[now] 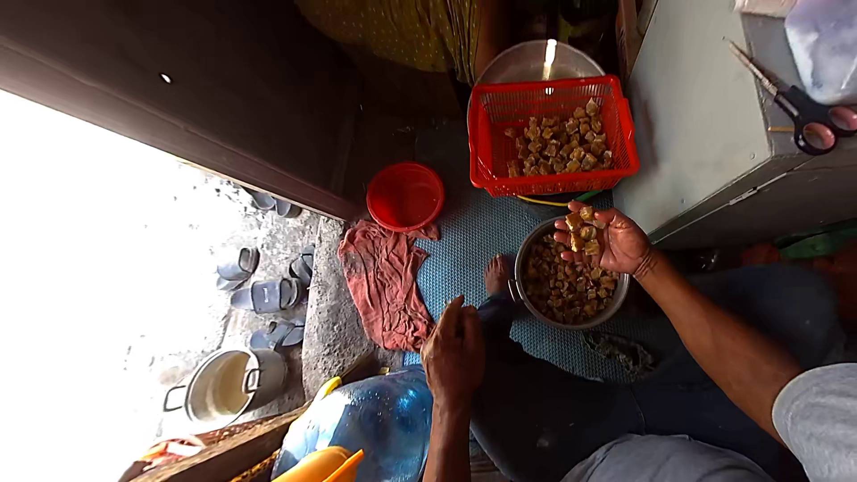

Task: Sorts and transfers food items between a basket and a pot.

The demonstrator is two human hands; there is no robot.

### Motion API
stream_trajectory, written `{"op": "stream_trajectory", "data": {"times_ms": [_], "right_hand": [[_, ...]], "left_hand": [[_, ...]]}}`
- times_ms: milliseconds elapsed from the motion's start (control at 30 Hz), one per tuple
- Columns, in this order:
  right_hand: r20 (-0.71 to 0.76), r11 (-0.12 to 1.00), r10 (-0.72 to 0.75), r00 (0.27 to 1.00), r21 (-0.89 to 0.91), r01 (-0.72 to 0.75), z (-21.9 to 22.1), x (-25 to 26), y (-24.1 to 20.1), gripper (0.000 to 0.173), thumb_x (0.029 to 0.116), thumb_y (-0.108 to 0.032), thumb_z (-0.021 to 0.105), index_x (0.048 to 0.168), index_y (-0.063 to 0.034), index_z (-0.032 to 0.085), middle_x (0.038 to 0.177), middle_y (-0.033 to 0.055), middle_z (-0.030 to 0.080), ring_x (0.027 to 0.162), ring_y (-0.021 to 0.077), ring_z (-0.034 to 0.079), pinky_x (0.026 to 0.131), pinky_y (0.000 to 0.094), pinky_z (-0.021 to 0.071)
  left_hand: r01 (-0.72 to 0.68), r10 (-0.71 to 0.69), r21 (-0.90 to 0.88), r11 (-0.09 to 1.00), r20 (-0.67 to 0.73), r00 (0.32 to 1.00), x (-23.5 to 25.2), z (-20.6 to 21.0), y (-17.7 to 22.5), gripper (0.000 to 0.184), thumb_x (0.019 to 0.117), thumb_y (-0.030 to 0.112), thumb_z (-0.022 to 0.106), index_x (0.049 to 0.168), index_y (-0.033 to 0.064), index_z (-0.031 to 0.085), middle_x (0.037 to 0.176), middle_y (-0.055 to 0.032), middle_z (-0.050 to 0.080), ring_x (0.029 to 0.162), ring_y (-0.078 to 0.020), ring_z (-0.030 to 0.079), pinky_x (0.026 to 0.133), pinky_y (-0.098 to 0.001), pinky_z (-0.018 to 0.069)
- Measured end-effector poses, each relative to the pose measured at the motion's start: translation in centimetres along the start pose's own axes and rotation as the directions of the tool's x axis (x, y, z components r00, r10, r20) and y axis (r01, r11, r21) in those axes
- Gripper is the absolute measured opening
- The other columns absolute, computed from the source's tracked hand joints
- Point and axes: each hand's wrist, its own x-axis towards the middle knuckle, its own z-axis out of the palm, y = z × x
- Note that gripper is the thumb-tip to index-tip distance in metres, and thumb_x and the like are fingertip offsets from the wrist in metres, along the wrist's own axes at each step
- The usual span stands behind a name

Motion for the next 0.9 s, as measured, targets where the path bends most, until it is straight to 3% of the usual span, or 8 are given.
{"op": "stream_trajectory", "data": {"times_ms": [333, 567, 733, 900], "right_hand": [[0.036, 0.972, -0.234, 0.972, -0.002, 0.234, 3.6, 2.4, -6.1, 0.049, 0.1077, -0.038, 0.027, 0.150, -0.0242, 0.047, 0.144, 0.0119, 0.059, 0.129, 0.0344, 0.059, 0.103, 0.0566, 0.0507], [0.087, 0.967, -0.246, 0.965, 0.096, 0.237, 3.3, 4.3, -7.4, 0.046, 0.1081, -0.029, 0.030, 0.148, -0.0147, 0.046, 0.142, 0.0194, 0.057, 0.129, 0.0407, 0.057, 0.108, 0.0626, 0.0460], [0.046, 0.966, -0.247, 0.968, 0.091, 0.243, 3.6, 4.3, -7.4, 0.043, 0.1082, -0.028, 0.033, 0.147, -0.0150, 0.048, 0.140, 0.0189, 0.059, 0.127, 0.0400, 0.059, 0.106, 0.0617, 0.0476], [0.058, 0.966, -0.238, 0.970, 0.116, 0.230, 3.5, 5.0, -8.0, 0.047, 0.1072, -0.037, 0.033, 0.148, -0.0174, 0.047, 0.142, 0.0184, 0.058, 0.129, 0.0400, 0.057, 0.107, 0.0619, 0.0468]], "left_hand": [[-0.007, 0.006, -0.005, 1.000, -0.047, 0.999, -0.3, -0.1, -0.1, 0.038, 0.1019, 0.031, 0.049, 0.120, 0.0068, 0.073, 0.083, -0.0037, 0.074, 0.069, -0.0127, 0.068, 0.066, -0.0381, 0.0567], [-0.005, 0.004, -0.026, 1.000, -0.051, 0.999, -0.4, 0.0, -0.2, 0.038, 0.1025, 0.031, 0.048, 0.120, 0.0068, 0.073, 0.083, -0.0037, 0.074, 0.070, -0.0117, 0.068, 0.066, -0.0372, 0.0568], [-0.008, 0.008, -0.014, 1.000, -0.059, 0.998, -0.3, 0.0, -0.3, 0.038, 0.1017, 0.030, 0.049, 0.119, 0.0063, 0.073, 0.082, -0.0039, 0.073, 0.069, -0.0118, 0.067, 0.065, -0.0370, 0.0558], [-0.010, 0.009, -0.016, 1.000, -0.059, 0.998, -0.3, 0.2, -0.3, 0.038, 0.1014, 0.031, 0.050, 0.119, 0.0066, 0.073, 0.083, -0.0033, 0.074, 0.069, -0.0108, 0.067, 0.065, -0.0361, 0.0563]]}}
